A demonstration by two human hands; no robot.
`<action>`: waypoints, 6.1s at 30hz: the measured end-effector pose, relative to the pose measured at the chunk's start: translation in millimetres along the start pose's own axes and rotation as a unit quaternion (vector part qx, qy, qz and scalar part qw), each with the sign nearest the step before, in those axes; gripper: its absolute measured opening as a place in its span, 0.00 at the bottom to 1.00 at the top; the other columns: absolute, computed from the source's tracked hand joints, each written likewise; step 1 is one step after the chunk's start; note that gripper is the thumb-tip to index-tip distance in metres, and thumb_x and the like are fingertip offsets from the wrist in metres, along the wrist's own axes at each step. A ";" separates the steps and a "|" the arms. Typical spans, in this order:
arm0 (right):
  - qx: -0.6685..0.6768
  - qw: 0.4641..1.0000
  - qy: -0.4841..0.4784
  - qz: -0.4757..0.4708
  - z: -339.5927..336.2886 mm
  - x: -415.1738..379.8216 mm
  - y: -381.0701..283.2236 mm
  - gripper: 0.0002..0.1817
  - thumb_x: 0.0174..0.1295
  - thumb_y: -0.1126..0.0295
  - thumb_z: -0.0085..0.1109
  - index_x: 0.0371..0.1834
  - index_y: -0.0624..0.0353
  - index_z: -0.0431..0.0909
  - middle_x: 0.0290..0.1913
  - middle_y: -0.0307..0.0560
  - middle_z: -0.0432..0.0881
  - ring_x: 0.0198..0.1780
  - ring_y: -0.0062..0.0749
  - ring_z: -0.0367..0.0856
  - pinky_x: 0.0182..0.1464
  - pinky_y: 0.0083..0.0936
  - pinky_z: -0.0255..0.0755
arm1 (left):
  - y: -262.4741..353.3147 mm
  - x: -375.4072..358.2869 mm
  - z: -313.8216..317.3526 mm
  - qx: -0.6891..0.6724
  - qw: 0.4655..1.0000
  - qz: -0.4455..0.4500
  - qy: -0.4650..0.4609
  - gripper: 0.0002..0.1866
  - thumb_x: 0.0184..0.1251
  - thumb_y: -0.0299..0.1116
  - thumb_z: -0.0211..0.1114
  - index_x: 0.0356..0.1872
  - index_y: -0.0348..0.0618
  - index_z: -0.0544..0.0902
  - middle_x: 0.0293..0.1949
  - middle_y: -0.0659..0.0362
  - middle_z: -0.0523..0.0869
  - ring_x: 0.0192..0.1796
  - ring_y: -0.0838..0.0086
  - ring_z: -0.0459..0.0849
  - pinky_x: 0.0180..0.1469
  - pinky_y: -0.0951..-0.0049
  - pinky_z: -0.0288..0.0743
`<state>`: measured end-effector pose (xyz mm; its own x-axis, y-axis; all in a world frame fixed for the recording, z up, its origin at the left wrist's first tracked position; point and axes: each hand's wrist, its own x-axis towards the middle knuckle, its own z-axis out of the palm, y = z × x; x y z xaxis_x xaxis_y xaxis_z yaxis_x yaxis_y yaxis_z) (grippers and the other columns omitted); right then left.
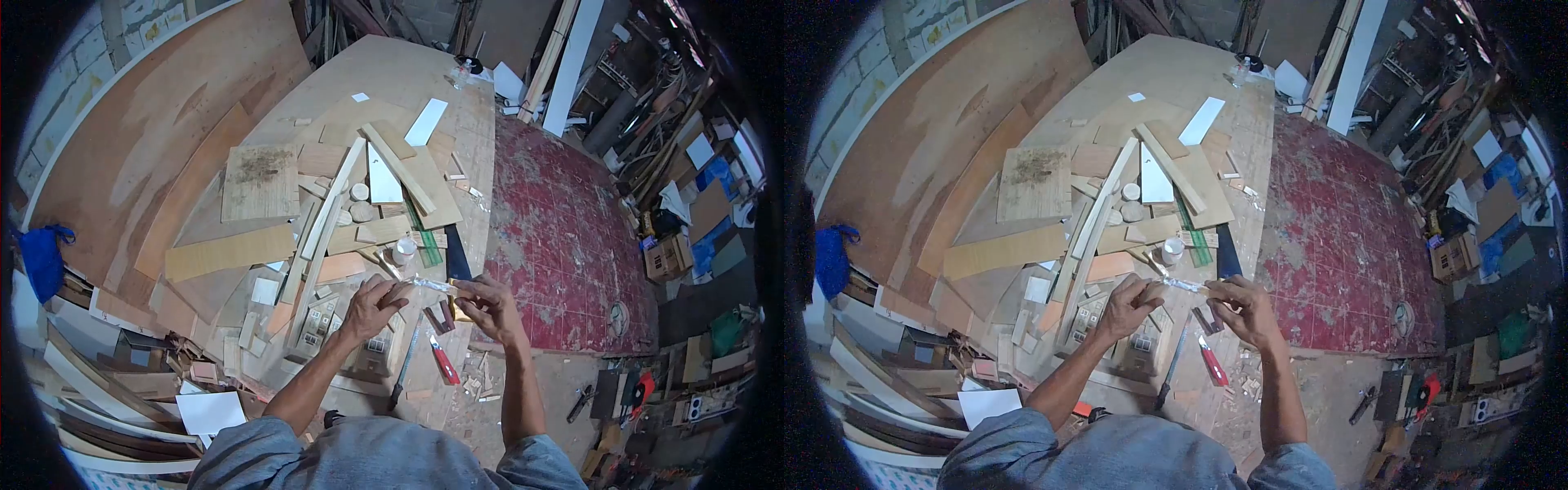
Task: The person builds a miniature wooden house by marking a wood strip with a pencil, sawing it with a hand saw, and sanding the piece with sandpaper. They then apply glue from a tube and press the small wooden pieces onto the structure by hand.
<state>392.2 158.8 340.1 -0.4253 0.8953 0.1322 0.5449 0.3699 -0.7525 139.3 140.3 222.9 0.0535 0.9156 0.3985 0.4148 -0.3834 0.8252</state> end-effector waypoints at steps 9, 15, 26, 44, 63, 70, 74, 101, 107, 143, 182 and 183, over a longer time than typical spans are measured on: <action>-0.158 0.972 0.112 -0.131 5.5 -34.9 -43.6 0.18 0.52 0.78 0.70 0.48 0.53 0.88 0.38 0.44 0.85 0.35 0.36 0.85 0.36 0.29 0.78 | 41.3 -29.1 -27.6 0.019 1.000 0.003 -0.018 0.16 0.60 0.35 0.73 0.47 0.40 0.83 0.31 0.56 0.76 0.31 0.65 0.77 0.34 0.64 0.71; -0.097 0.982 0.117 -0.114 12.3 -54.9 -58.8 0.18 0.51 0.79 0.71 0.48 0.54 0.88 0.37 0.47 0.84 0.37 0.38 0.86 0.38 0.31 0.79 | 47.6 -43.4 -34.9 0.044 0.996 0.063 0.039 0.15 0.59 0.32 0.74 0.46 0.39 0.84 0.30 0.56 0.76 0.30 0.66 0.78 0.32 0.65 0.73; 0.085 0.988 0.104 -0.072 43.7 -72.5 -20.1 0.18 0.53 0.80 0.70 0.49 0.64 0.85 0.40 0.50 0.84 0.41 0.34 0.86 0.44 0.27 0.78 | 51.4 -56.4 -37.4 0.111 0.987 0.066 0.096 0.16 0.60 0.29 0.73 0.49 0.41 0.84 0.31 0.57 0.78 0.30 0.67 0.80 0.31 0.67 0.75; -0.362 0.915 -0.165 -0.069 120.1 197.0 184.5 0.12 0.54 0.73 0.53 0.38 0.65 0.83 0.44 0.64 0.85 0.46 0.55 0.86 0.50 0.44 0.80 | 75.4 -212.3 -10.2 0.240 0.863 -0.324 0.305 0.16 0.57 0.29 0.74 0.47 0.37 0.86 0.33 0.51 0.79 0.34 0.61 0.81 0.36 0.64 0.76; 0.116 0.954 -0.049 -0.273 203.8 -112.7 -128.2 0.36 0.50 0.59 0.77 0.64 0.56 0.77 0.60 0.57 0.75 0.62 0.50 0.73 0.64 0.42 0.66 | 128.9 -260.0 -81.2 0.199 0.917 -0.130 0.319 0.18 0.54 0.23 0.74 0.48 0.38 0.84 0.32 0.55 0.75 0.30 0.66 0.80 0.30 0.69 0.75; 0.161 0.958 0.073 -0.227 248.0 -202.4 -172.5 0.29 0.48 0.69 0.78 0.57 0.58 0.83 0.60 0.55 0.76 0.54 0.45 0.78 0.57 0.38 0.73 | 158.5 -330.9 -108.8 0.187 0.946 -0.068 0.256 0.19 0.52 0.22 0.73 0.48 0.40 0.83 0.33 0.57 0.76 0.31 0.66 0.81 0.32 0.67 0.77; 0.128 0.962 0.128 -0.206 258.1 -240.1 -193.8 0.26 0.48 0.71 0.78 0.53 0.59 0.84 0.59 0.54 0.76 0.52 0.44 0.77 0.57 0.37 0.72 | 181.2 -357.5 -117.5 0.203 0.947 -0.085 0.234 0.18 0.56 0.25 0.70 0.50 0.39 0.82 0.35 0.56 0.76 0.34 0.62 0.81 0.33 0.63 0.77; -0.012 0.921 -0.058 -0.384 168.2 -357.3 -152.8 0.33 0.59 0.56 0.63 0.71 0.49 0.72 0.75 0.62 0.57 0.71 0.57 0.60 0.67 0.50 0.52 | 294.2 -481.0 -28.4 0.249 0.901 -0.160 0.318 0.15 0.58 0.33 0.73 0.43 0.36 0.82 0.31 0.53 0.74 0.31 0.60 0.80 0.33 0.62 0.73; -0.074 0.912 -0.093 -0.392 164.2 -377.2 -160.2 0.44 0.50 0.65 0.67 0.75 0.37 0.65 0.77 0.59 0.54 0.72 0.58 0.58 0.66 0.55 0.53 | 295.2 -496.4 -29.9 0.232 0.913 -0.145 0.302 0.15 0.60 0.33 0.73 0.45 0.36 0.83 0.30 0.54 0.74 0.29 0.63 0.79 0.32 0.65 0.72; -0.071 0.935 0.029 -0.347 127.4 -467.9 -220.2 0.46 0.41 0.78 0.60 0.73 0.41 0.69 0.78 0.62 0.52 0.74 0.58 0.58 0.66 0.53 0.53 | 354.2 -524.7 -68.8 0.192 0.943 0.019 0.271 0.18 0.57 0.29 0.74 0.50 0.39 0.85 0.29 0.58 0.72 0.28 0.72 0.74 0.30 0.71 0.69; -0.089 0.940 0.029 -0.327 36.7 -347.4 -104.2 0.46 0.40 0.76 0.63 0.72 0.38 0.70 0.77 0.60 0.53 0.74 0.55 0.55 0.61 0.52 0.54 | 289.0 -340.9 30.1 0.360 0.904 0.055 0.223 0.22 0.50 0.22 0.71 0.50 0.47 0.85 0.30 0.59 0.76 0.29 0.66 0.80 0.25 0.67 0.72; -0.137 0.927 0.028 -0.347 33.6 -335.2 -108.3 0.45 0.40 0.76 0.63 0.70 0.38 0.72 0.76 0.59 0.54 0.74 0.54 0.56 0.61 0.54 0.55 | 280.5 -333.9 25.9 0.352 0.908 0.063 0.216 0.22 0.50 0.22 0.71 0.50 0.47 0.85 0.30 0.59 0.76 0.29 0.66 0.80 0.25 0.67 0.72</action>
<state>451.4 -189.7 355.7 -0.7079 0.4270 0.5626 0.3203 0.9040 -0.2831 261.3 -269.8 311.0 -0.1576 0.6790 0.7170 0.9167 -0.1694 0.3619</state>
